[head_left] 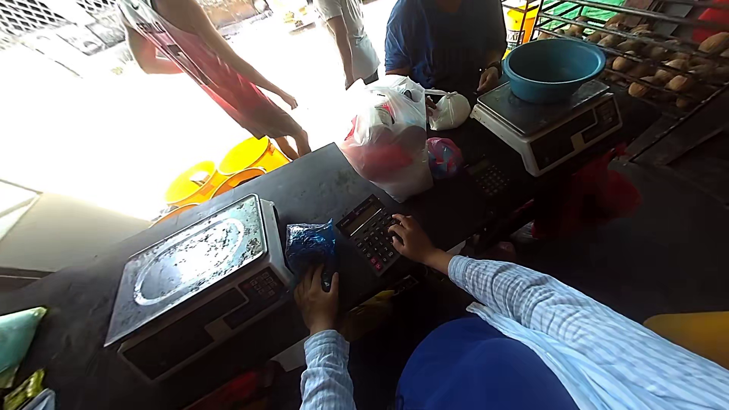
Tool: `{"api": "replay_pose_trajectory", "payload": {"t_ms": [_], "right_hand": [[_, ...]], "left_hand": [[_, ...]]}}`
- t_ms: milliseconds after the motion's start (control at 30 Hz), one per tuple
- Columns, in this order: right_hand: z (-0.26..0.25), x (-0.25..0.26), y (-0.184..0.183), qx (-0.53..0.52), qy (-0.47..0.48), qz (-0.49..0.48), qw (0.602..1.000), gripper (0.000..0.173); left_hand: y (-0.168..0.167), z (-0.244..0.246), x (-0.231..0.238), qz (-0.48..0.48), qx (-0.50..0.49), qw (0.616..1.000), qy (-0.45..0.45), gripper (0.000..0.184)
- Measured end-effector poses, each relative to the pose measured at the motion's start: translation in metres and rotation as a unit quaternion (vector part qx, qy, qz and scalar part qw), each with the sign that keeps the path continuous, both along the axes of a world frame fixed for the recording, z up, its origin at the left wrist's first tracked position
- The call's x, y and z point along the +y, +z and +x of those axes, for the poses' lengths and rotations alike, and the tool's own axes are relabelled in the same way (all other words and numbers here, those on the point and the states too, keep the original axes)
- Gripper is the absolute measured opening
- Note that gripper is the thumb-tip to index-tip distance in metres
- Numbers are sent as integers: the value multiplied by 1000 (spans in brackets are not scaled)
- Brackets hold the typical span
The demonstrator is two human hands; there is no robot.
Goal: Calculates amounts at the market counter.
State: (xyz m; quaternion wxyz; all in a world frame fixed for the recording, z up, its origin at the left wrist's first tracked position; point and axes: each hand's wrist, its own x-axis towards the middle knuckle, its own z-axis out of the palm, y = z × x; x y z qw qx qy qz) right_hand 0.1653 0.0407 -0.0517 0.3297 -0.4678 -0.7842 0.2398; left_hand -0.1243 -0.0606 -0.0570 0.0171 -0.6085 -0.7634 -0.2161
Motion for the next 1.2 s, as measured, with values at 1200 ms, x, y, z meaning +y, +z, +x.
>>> {"api": "replay_pose_trajectory", "payload": {"t_ms": [1200], "right_hand": [[-9,-10,-5,-220,179,120,951,75]], "left_hand": [[-6,-2,3,-29,-24,999,33,53]]}}
